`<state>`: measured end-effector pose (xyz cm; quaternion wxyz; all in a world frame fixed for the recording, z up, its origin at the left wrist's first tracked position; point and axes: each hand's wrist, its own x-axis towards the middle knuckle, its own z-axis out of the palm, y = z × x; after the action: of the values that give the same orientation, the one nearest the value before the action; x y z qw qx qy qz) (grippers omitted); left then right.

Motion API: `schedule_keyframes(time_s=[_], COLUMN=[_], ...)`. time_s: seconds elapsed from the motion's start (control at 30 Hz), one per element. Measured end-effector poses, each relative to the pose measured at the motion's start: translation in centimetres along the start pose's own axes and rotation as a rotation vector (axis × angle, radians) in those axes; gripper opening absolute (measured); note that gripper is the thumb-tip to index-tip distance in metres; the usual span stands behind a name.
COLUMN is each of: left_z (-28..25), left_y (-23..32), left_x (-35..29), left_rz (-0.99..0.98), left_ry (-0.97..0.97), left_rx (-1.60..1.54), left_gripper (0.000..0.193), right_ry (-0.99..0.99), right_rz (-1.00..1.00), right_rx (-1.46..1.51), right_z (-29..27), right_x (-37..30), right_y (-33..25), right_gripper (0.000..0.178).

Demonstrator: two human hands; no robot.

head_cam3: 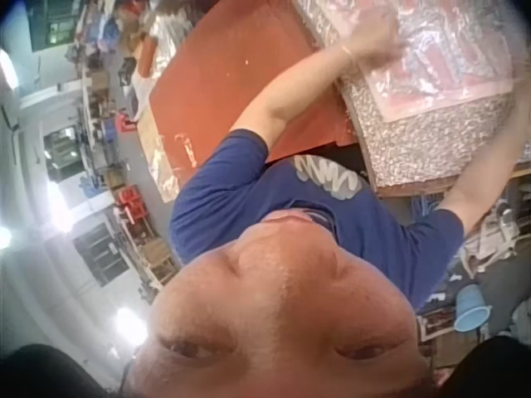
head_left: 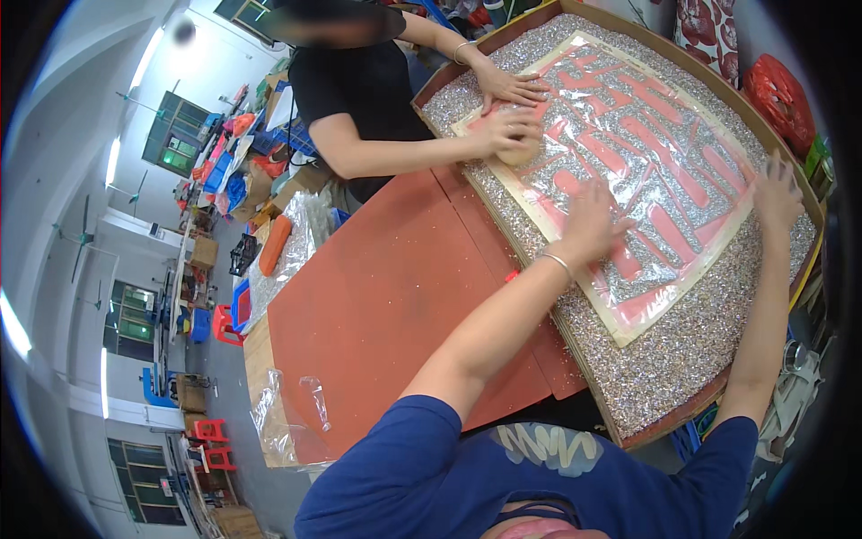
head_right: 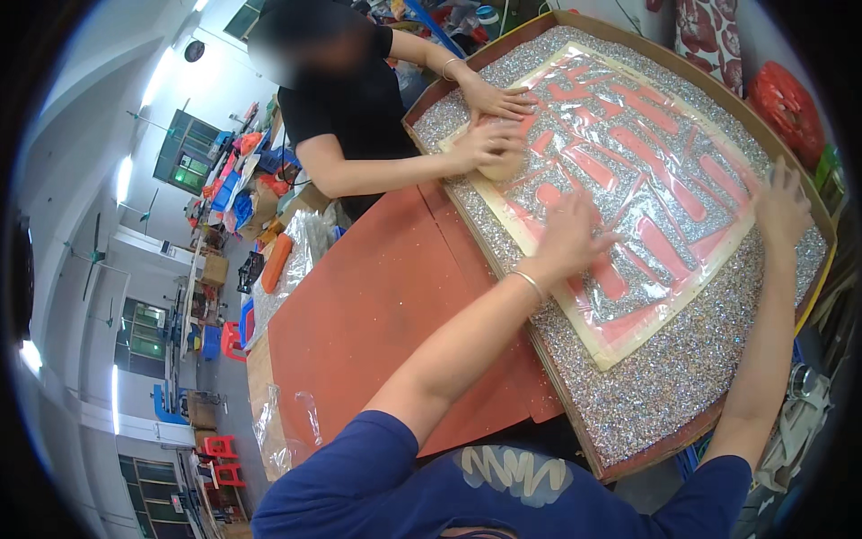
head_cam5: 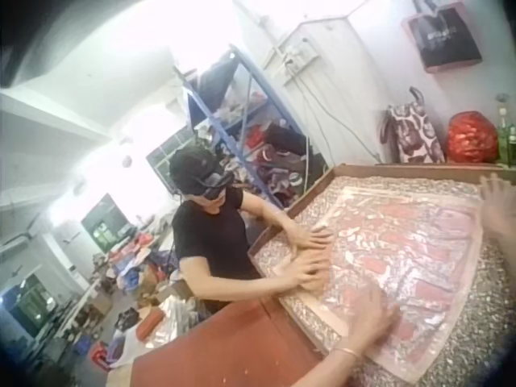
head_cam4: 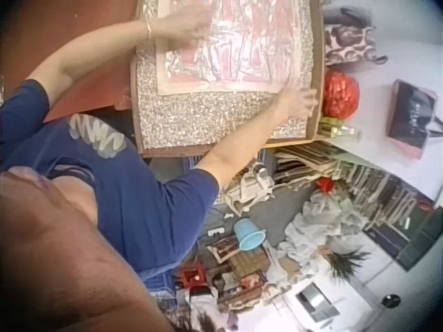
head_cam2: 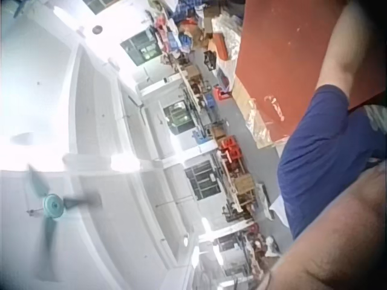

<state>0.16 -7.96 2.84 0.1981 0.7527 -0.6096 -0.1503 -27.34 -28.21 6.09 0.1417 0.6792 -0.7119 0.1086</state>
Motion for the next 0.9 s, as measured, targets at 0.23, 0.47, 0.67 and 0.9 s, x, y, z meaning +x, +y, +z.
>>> schedule_keyframes(time_s=[0.23,0.47,0.67,0.9], left_z=[5.1,5.3,5.6,5.3], left_y=[3.0,2.6,2.4,2.7], left_x=[-0.6,-0.5,-0.4,-0.4], left_rz=[0.063,0.062,0.085,0.025], left_ry=[0.124,0.086,0.135,0.118], left_rx=[0.117,0.109,0.109,0.09], left_gripper=[0.088,0.084,0.083,0.091], right_ry=[-0.188,-0.404,-0.428,-0.34], right_rz=[-0.022,-0.538,-0.541,-0.672], right_rx=[-0.238,0.113,0.069,0.109], right_z=[2.5,5.9,4.9,4.6], right_x=[0.2,-4.0,-4.2,-6.7], right_y=[-0.6,-7.0,-7.0,-8.5], right_gripper=[0.059,0.065,0.066,0.06])
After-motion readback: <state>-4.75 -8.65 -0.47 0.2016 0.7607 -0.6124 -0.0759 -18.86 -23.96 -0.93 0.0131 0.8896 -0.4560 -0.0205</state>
